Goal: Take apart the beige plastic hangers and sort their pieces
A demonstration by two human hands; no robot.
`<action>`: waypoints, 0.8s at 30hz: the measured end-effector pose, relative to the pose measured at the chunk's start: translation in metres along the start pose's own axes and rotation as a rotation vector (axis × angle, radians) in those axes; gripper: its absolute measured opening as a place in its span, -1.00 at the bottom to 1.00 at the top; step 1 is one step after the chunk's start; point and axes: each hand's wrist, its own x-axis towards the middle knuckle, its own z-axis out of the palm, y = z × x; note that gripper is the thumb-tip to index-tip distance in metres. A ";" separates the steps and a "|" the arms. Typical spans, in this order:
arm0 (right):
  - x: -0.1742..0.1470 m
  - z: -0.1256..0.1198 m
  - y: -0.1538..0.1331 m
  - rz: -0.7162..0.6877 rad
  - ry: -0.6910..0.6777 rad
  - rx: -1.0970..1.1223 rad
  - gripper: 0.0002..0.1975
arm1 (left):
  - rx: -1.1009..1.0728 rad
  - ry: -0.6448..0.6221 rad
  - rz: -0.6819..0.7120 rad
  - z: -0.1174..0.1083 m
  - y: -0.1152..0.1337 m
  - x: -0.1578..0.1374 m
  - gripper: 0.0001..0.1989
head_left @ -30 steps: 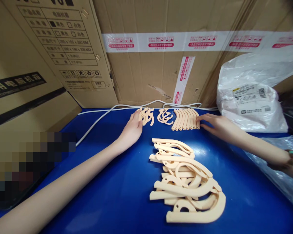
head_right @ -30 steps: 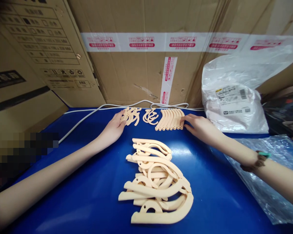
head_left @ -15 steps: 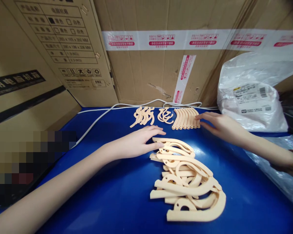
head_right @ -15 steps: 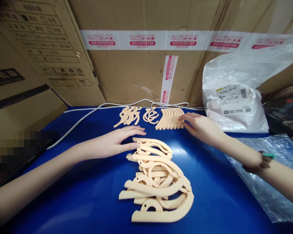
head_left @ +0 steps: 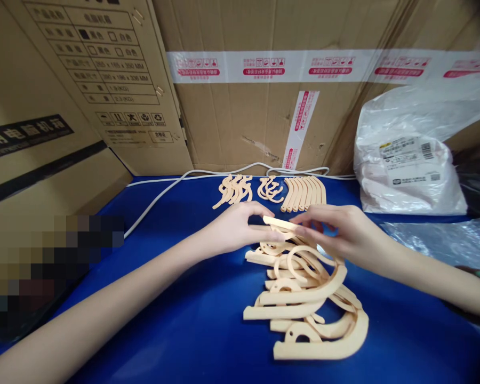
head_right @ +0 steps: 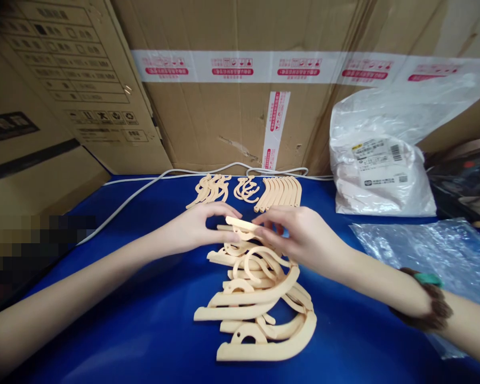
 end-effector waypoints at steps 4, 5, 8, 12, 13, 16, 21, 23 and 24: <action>0.008 -0.013 -0.004 0.021 0.196 -0.056 -0.77 | -0.493 0.035 -0.209 -0.003 0.011 0.013 -0.85; 0.011 -0.017 -0.005 0.026 0.229 -0.089 -0.75 | -0.540 0.072 -0.213 -0.005 0.015 0.016 -0.87; 0.021 -0.032 -0.005 0.028 0.282 -0.265 -0.70 | -0.514 0.185 -0.138 -0.011 0.028 0.025 -0.83; 0.037 -0.047 -0.004 -0.028 0.351 -0.659 -0.65 | -0.199 0.307 0.082 -0.019 0.046 0.036 -0.78; 0.041 -0.049 -0.003 -0.030 0.351 -0.746 -0.63 | -0.048 0.356 0.157 -0.020 0.049 0.039 -0.77; 0.051 -0.054 -0.002 -0.044 0.250 -0.816 -0.63 | 0.411 0.459 0.302 -0.025 0.051 0.043 -0.75; 0.064 -0.059 0.009 -0.064 0.022 -0.319 -0.68 | 0.635 0.358 0.266 -0.027 0.035 0.046 -0.72; 0.068 -0.061 0.017 0.026 -0.086 -0.126 -0.66 | 0.644 0.367 0.255 -0.031 0.027 0.046 -0.72; 0.069 -0.063 0.022 0.080 -0.121 -0.049 -0.66 | 0.637 0.386 0.239 -0.035 0.023 0.046 -0.72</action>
